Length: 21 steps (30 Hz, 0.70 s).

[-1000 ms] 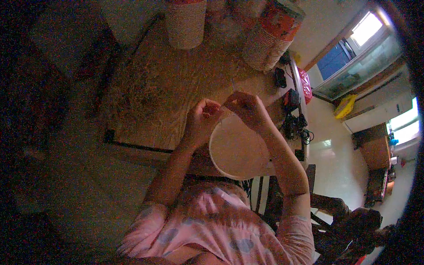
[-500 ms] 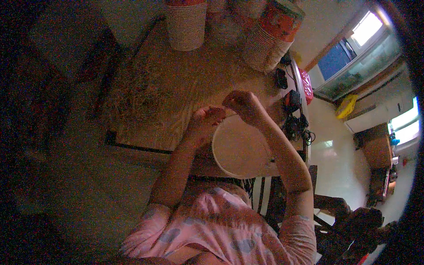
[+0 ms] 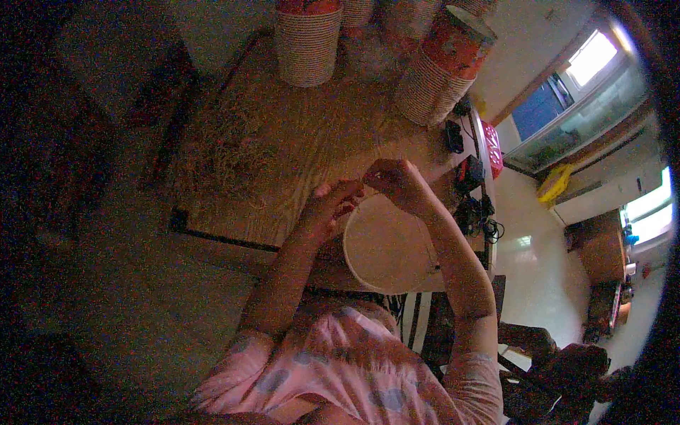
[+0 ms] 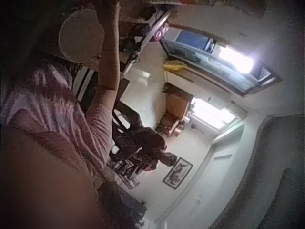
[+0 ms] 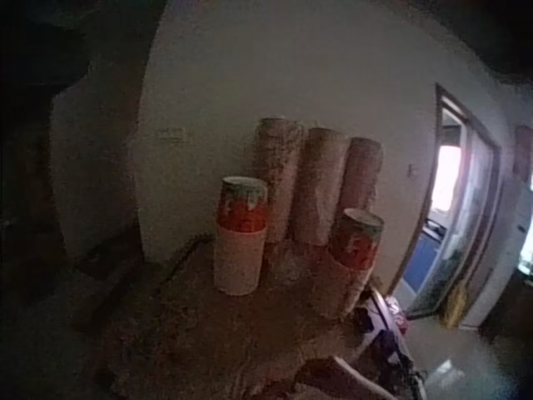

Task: Filling paper buckets with straw packing material.

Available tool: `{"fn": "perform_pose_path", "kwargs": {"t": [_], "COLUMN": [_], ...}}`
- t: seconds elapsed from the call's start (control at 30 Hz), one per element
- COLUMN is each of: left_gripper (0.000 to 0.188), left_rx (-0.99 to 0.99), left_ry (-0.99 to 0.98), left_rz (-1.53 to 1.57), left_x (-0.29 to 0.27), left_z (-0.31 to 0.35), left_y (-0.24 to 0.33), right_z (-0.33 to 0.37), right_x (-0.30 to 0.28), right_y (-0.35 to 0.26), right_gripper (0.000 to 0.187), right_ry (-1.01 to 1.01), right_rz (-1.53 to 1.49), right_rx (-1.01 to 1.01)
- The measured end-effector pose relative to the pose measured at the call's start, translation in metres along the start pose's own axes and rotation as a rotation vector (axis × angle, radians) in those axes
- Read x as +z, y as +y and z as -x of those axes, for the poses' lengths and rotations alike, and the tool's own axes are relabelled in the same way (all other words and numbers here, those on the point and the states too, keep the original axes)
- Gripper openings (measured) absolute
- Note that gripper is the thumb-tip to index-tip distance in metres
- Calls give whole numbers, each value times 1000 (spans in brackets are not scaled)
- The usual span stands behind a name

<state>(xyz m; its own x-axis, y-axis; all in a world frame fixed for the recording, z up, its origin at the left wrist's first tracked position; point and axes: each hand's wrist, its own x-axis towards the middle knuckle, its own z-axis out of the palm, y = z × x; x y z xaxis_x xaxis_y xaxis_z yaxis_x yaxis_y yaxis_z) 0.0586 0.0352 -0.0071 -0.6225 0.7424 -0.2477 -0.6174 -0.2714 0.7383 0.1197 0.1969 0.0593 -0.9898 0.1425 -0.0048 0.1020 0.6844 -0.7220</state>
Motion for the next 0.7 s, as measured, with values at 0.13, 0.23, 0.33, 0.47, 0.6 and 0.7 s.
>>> {"fn": "perform_pose_path", "kwargs": {"t": [0.13,0.23,0.33,0.47,0.6,0.7], "left_gripper": [23,23,20,21,22,23], "left_rx": [-2,-12,-14,-36,-49,8], "left_ry": [11,1,28,82,66,37], "left_rz": [-52,-46,-47,-93,-43,-40], "left_x": [-1,-2,-2,-5,-14,-13], "left_z": [1,2,3,10,13,18], "left_y": [1,-2,-6,-10,-23,-25], "right_z": [1,3,5,6,9,13], "right_x": [1,-1,2,-6,-1,-6], "right_y": [-3,-16,-13,-13,-3,6], "right_gripper": [14,13,12,11,6,5], "right_ry": [13,22,62,68,152,202], "right_rz": [-24,51,67,104,-3,2], "right_rx": [0,6,0,18,-19,22]}}
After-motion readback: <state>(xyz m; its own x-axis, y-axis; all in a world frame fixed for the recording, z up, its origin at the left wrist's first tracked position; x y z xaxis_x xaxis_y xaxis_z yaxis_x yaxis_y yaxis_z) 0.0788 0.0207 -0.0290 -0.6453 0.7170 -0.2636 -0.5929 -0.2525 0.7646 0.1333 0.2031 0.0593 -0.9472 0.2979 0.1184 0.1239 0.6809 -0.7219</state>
